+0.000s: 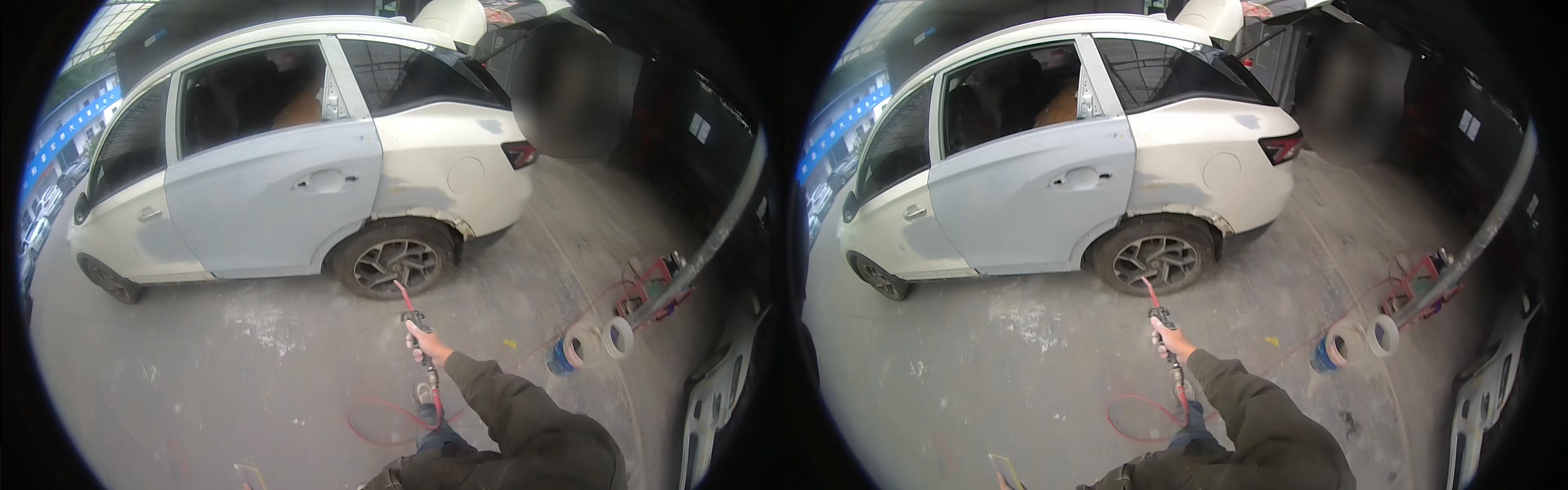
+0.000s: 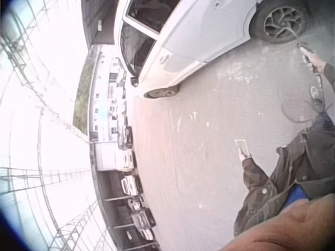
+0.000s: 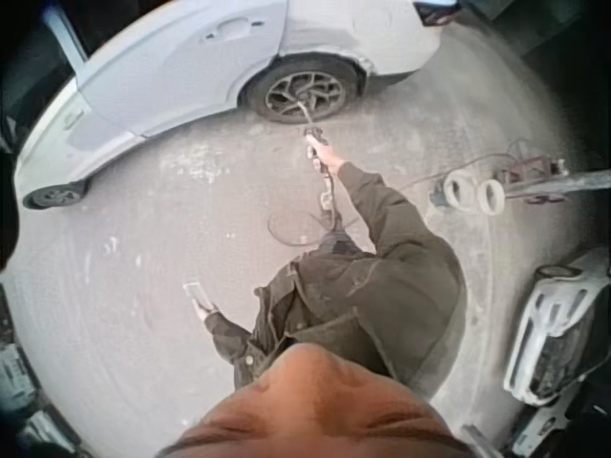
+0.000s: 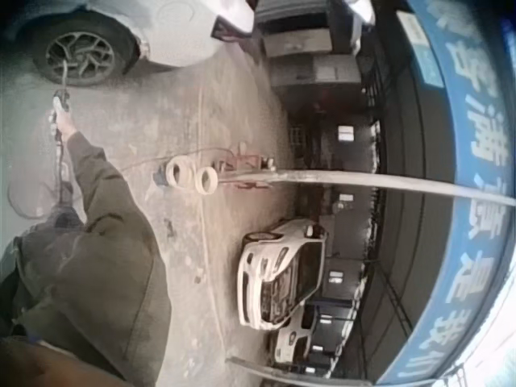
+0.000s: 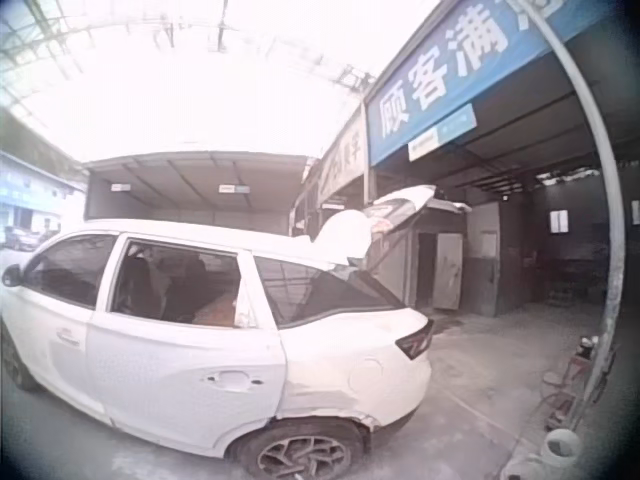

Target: The person sands the side panels of a white car using a sanding block and an air blower. They alternate between sanding the rear door, quarter panel, and front door, then blow off dust with the air blower.

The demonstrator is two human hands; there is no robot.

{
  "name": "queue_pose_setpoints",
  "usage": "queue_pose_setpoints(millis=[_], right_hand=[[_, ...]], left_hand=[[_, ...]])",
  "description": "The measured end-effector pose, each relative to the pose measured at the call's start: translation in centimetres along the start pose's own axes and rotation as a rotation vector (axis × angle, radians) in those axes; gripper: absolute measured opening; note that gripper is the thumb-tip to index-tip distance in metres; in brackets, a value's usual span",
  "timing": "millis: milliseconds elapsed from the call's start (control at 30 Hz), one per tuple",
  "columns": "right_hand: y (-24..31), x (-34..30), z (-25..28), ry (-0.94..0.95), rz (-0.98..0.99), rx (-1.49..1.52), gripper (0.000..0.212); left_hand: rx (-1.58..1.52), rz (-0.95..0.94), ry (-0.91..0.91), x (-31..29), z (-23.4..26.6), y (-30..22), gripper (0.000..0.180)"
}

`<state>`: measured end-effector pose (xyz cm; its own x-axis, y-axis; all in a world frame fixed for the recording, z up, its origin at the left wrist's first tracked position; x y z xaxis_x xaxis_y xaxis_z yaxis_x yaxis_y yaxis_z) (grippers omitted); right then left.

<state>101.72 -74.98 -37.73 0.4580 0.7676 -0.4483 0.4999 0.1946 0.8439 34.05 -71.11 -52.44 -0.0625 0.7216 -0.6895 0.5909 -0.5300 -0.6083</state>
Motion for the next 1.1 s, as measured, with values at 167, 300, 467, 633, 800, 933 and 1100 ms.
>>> queue_pose_setpoints(millis=[167, 300, 467, 633, 800, 933, 1100], right_hand=[[13.6, 11.0, 4.3, -0.184, 0.29, -0.26, 0.044], [23.6, 20.1, 6.0, -0.122, 0.384, -0.216, 0.046], [31.6, 25.6, 5.0, -0.13, 0.503, -0.409, 0.053], [20.7, 27.3, 3.7, -0.079, 0.684, -1.014, 0.067], [12.7, 28.1, 3.5, 0.107, 0.222, -1.035, 0.067], [18.7, 29.9, 0.8, 0.024, 0.26, -0.595, 0.051], [34.2, 29.2, -3.0, 0.077, 0.317, -0.462, 0.049]], left_hand=[[-0.037, 0.026, -0.069, -1.5, -9.6, 5.6, 0.055], [-0.051, 0.042, -0.095, -2.7, -15.6, 8.9, 0.054], [-0.079, 0.01, -0.108, -4.2, -19.1, 10.8, 0.054], [-0.122, -0.027, -0.128, -4.8, -19.3, 11.7, 0.053], [-0.207, -0.098, -0.127, -4.8, -17.5, 12.5, 0.053], [-0.334, -0.113, -0.182, -5.1, -14.1, 11.8, 0.052], [-0.402, -0.168, -0.267, -3.8, -11.2, 9.4, 0.052]])
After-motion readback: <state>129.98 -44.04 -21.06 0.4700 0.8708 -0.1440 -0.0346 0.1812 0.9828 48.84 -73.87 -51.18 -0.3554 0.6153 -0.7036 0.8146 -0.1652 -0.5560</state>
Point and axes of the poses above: each hand's wrist, its own x-axis towards the middle knuckle, its own z-axis out of the back of the hand, y = z × x, the point moved 2 cm from there along x, towards the middle knuckle, and after that the axes turned 9 degrees about z, right-handed, at the moved point
